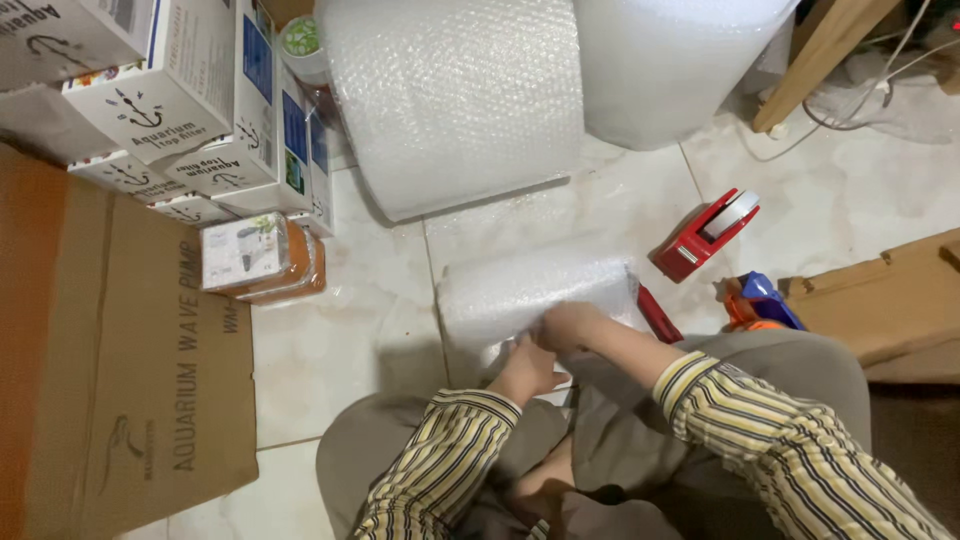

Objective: The person sits on the floor and wraps small boxes in bubble wrap. They use a handheld tape dispenser to secure the bubble wrap around each box. The wrapped items are placed aside after sealing.

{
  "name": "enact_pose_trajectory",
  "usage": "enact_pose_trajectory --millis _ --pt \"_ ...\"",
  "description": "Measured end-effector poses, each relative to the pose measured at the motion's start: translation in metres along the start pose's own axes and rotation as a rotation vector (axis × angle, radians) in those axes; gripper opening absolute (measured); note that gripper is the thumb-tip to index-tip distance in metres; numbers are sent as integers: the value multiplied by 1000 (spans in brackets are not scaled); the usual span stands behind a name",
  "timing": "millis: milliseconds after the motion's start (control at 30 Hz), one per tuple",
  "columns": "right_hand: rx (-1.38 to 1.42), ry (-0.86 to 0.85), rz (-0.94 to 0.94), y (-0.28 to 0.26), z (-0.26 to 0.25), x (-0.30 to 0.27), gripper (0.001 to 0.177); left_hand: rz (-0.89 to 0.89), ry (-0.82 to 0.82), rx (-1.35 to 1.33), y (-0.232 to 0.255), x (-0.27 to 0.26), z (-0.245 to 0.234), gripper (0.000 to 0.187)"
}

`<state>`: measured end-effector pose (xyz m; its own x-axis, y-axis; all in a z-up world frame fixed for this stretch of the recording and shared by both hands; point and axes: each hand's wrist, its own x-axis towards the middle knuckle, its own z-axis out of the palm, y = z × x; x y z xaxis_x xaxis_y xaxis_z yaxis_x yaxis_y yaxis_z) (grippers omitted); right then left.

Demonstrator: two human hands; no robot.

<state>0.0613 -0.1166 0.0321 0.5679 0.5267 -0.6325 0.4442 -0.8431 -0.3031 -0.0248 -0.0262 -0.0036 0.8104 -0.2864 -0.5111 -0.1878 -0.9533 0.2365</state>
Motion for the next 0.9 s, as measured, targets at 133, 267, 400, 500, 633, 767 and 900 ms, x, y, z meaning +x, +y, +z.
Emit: enact_pose_trajectory --millis 133,267,400,500,633,767,900 --pt "53 216 5 -19 -58 -39 74 10 -99 -55 13 -21 -24 59" --pt "166 294 -152 -20 -77 -46 77 3 -127 -119 17 -25 -8 57" --pt "-19 319 -225 13 -41 4 88 66 -8 -110 14 -18 13 54" --pt "-122 359 -223 12 -45 2 84 77 15 -99 15 -19 9 57" --pt "-149 401 -218 17 -50 9 78 51 3 -97 13 -13 10 52" --pt "-171 439 -271 48 -33 52 66 51 -9 -165 11 -25 -5 50" --pt "44 594 -221 31 -64 -2 37 35 -39 -117 11 -32 -9 44"
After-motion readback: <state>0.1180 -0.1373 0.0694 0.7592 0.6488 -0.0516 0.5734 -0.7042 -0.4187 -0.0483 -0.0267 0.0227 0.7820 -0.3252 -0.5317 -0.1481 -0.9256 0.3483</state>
